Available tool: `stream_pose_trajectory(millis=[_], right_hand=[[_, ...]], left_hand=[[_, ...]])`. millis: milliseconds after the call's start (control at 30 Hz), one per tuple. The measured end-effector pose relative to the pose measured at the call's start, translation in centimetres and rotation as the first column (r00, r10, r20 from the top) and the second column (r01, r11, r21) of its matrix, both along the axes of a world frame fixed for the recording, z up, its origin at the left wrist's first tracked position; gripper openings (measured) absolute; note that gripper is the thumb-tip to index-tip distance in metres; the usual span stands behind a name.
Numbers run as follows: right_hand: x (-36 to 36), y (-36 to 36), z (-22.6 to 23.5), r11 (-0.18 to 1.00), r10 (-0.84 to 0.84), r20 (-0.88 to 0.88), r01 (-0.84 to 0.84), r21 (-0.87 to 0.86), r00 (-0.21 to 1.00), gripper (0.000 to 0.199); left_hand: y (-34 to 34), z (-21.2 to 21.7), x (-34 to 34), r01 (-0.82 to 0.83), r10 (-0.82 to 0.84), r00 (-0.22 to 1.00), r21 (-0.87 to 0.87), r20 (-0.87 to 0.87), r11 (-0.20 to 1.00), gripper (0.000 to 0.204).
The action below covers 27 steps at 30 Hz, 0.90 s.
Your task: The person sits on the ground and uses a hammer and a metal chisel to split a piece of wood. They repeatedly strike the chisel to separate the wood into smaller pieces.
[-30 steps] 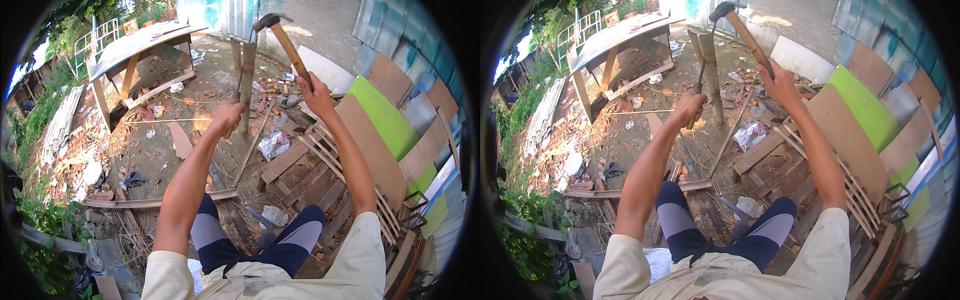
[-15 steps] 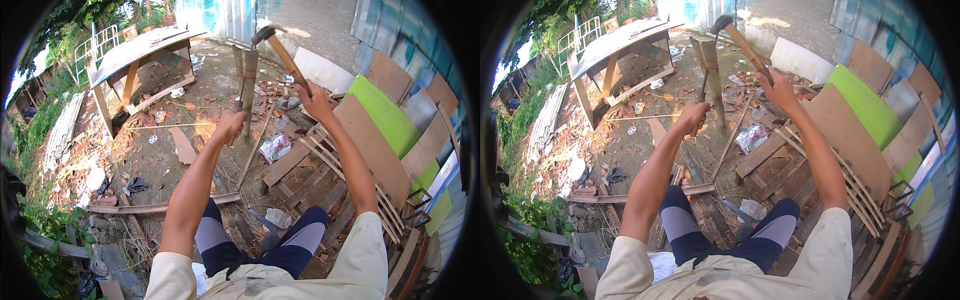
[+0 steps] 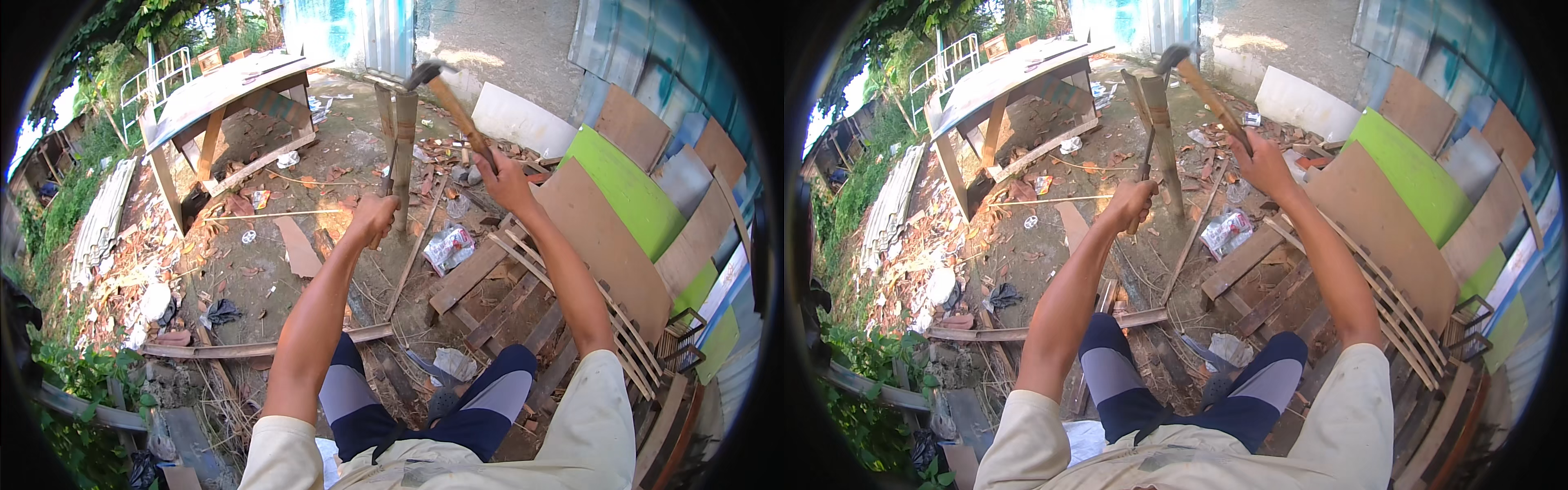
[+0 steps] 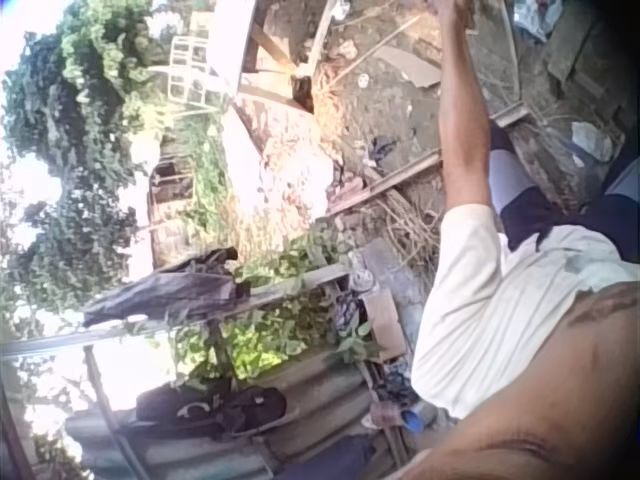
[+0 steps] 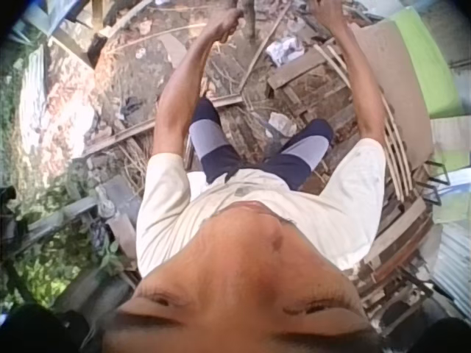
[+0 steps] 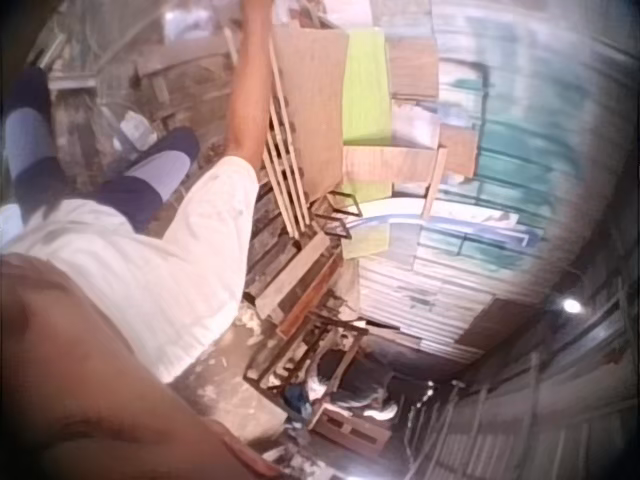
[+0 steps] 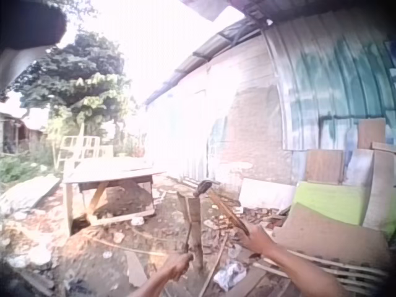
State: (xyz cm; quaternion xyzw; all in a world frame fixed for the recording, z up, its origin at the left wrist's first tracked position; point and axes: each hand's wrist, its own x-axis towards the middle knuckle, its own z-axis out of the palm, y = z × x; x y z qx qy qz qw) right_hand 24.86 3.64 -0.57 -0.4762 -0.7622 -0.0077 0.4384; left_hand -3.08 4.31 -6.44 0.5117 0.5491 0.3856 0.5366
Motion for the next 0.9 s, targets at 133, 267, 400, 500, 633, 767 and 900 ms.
stream_pose_trajectory(millis=[133, 267, 400, 500, 633, 767, 900], right_hand=[[1.1, -0.5, -2.5, 0.987, -0.118, 0.247, 0.141, -0.076, 0.962, 0.040], [-0.1, -2.7, 0.8, 0.989, -0.129, -0.036, 0.126, -0.073, 0.991, 0.040], [-1.8, -2.3, 1.4, 0.997, -0.024, -0.249, 0.041, 0.063, 0.968, 0.039], [0.5, -0.1, -2.7, 0.988, -0.077, 0.159, 0.097, -0.118, 0.984, 0.040], [0.9, -0.9, -1.8, 0.967, -0.144, 0.337, 0.206, -0.153, 0.930, 0.041], [-1.2, -3.2, 1.7, 0.994, -0.084, -0.053, 0.080, -0.073, 0.995, 0.042], [-1.9, -0.3, 0.5, 0.999, -0.026, -0.111, 0.031, 0.043, 0.994, 0.038]], left_hand=[[-0.5, -1.1, -1.1, 0.029, -0.029, 1.000, -0.055, 0.007, 0.998, 0.020], [0.1, -2.2, -1.7, 0.028, -0.028, 1.000, -0.023, 0.014, 0.999, 0.019], [0.5, -2.1, -1.5, 0.051, -0.051, 0.999, -0.016, -0.018, 0.999, 0.020], [0.1, -2.3, -0.5, 0.041, -0.041, 0.999, -0.002, -0.007, 0.999, 0.020], [0.2, -2.9, -2.2, 0.023, -0.023, 1.000, -0.050, 0.005, 0.998, 0.021], [0.6, -2.2, -2.2, 0.023, -0.022, 0.999, -0.038, 0.022, 0.999, 0.021], [1.1, -2.1, -2.0, 0.056, -0.056, 0.998, -0.073, 0.004, 0.996, 0.020]])
